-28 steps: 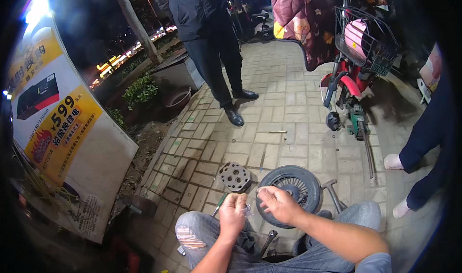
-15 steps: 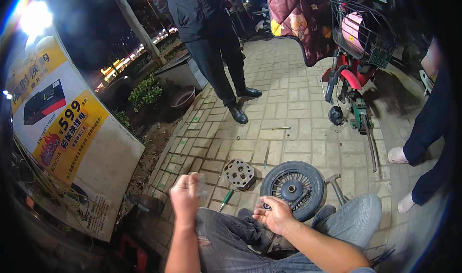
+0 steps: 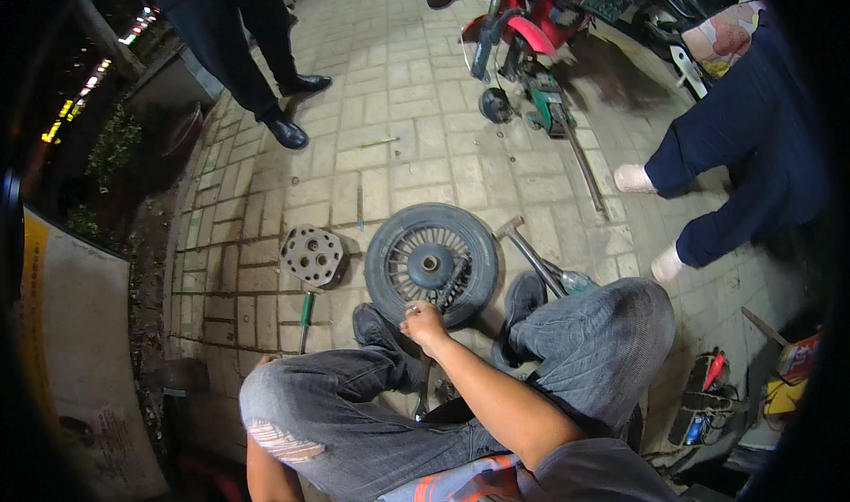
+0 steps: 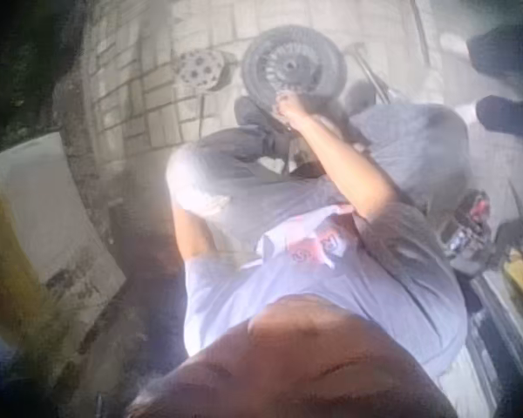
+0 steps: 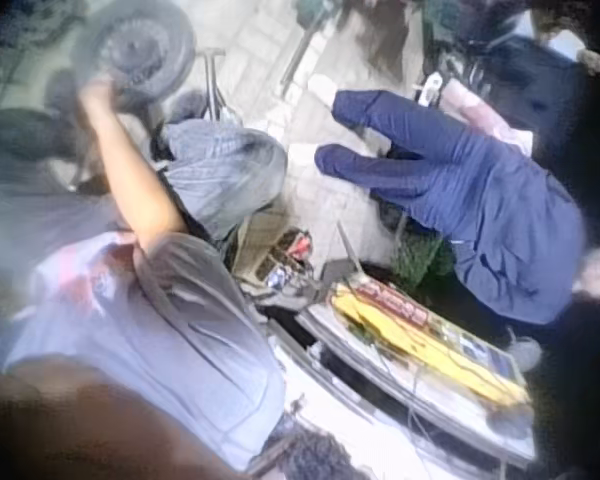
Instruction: The person disassembles a scooter wheel, removes the hub and bearings, cleans the components, and reassembles the wheel with a new bearing. The person then mounts the wheel onto the scooter and secures it with bolts.
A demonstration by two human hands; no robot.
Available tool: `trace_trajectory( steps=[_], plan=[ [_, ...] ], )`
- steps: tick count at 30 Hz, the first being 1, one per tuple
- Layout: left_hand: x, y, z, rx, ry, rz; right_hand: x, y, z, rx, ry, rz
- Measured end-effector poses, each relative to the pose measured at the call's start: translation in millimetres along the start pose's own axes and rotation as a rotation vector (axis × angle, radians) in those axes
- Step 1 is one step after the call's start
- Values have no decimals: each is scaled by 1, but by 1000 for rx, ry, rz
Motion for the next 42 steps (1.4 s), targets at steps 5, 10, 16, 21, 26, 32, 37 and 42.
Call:
trace_trajectory(
  steps=[5,10,16,21,26,32,37,42],
  plan=[
    [-22,128,7,-917,-55,-19,-21,-7,15,124,14,95],
    [-86,81,-26,-780,-77,28,-59,4,31,253,72,133],
    [-131,123,-47,484,-183,63,-95,12,6,60,-21,-10],
    [-128,11,-58,1065,-302,225,-100,10,-19,-69,-114,-120],
    [-138,14,33,1362,-99,82,-92,16,-19,-29,-170,-133],
    [-127,143,-45,563,-432,17,-84,32,-32,-19,-131,-18],
    [-44,288,-111,510,-831,-361,-56,-10,-42,170,-163,225],
    [-45,301,-122,708,-725,-271,-74,-16,55,253,302,283]
  ],
)
Point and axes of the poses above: each hand's wrist, its own x-axis away from the middle knuckle, its own z-axis out of the back of the hand, y = z × x, the point moved 9 cm from there along -x, towards the middle knuckle, and after that the axes turned 10 degrees about -x, right-handed, at the moved point
